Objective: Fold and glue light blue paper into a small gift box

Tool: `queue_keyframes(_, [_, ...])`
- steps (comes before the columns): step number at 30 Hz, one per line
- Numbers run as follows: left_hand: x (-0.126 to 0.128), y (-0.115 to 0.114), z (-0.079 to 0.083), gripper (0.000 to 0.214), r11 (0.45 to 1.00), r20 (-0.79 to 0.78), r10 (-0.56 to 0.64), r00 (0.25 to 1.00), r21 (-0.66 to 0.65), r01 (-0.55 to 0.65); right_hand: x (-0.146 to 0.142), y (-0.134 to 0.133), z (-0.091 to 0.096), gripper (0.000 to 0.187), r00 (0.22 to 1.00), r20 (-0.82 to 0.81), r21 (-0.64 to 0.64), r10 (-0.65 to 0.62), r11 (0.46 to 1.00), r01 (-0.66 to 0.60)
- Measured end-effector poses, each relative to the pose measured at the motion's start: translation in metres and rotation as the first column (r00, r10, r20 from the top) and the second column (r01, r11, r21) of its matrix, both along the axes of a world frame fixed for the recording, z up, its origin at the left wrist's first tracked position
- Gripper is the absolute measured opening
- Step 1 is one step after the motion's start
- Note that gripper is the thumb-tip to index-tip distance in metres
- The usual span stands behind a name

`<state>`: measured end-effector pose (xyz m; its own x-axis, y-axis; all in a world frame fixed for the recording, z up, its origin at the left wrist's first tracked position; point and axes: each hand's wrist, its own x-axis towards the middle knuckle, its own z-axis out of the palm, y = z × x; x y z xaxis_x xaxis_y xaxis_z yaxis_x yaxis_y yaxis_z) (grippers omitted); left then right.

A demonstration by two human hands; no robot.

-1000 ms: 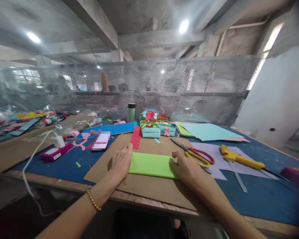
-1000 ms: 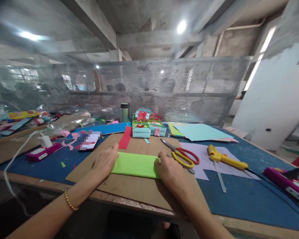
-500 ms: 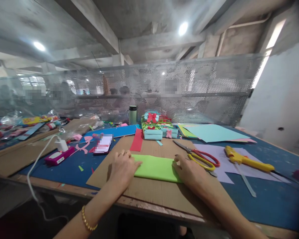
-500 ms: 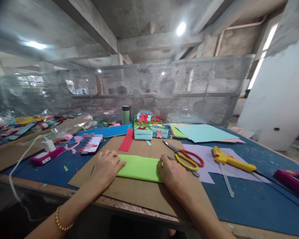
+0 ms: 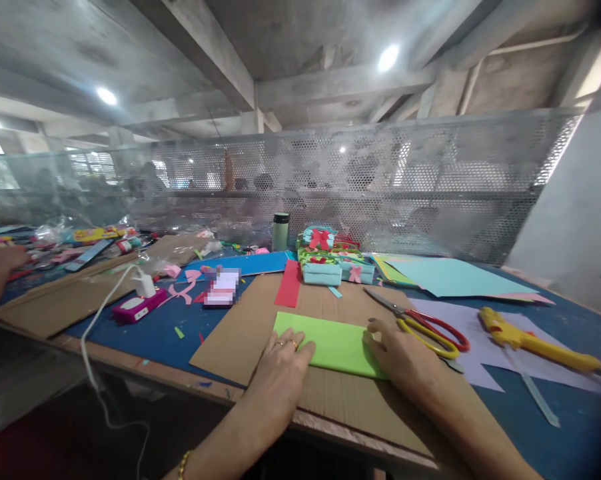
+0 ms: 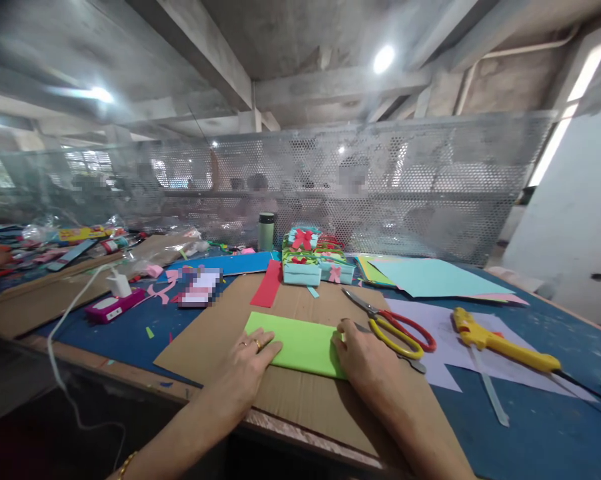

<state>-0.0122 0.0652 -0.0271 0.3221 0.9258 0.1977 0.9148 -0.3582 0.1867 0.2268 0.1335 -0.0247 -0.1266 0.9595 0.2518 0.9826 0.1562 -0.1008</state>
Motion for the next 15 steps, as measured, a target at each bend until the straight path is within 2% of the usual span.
queue_keyframes(5, [0.0, 0.003, -0.007, 0.046, 1.0, 0.037, 0.001, 0.999, 0.029, -0.002, -0.002, -0.002, 0.002, 0.028, 0.999, 0.025, 0.006, -0.025, 1.0, 0.025])
queue_keyframes(10, [0.0, 0.006, -0.014, 0.034, 0.998, 0.058, 0.006, 0.998, 0.067, -0.01, 0.0, -0.001, 0.002, 0.023, 1.0, 0.011, -0.016, 0.012, 1.0, -0.012])
queue_keyframes(15, [0.0, 0.007, -0.02, 0.036, 0.995, 0.042, -0.017, 0.999, 0.102, 0.013, 0.004, 0.003, 0.002, 0.02, 0.999, -0.006, -0.036, 0.047, 0.998, -0.047])
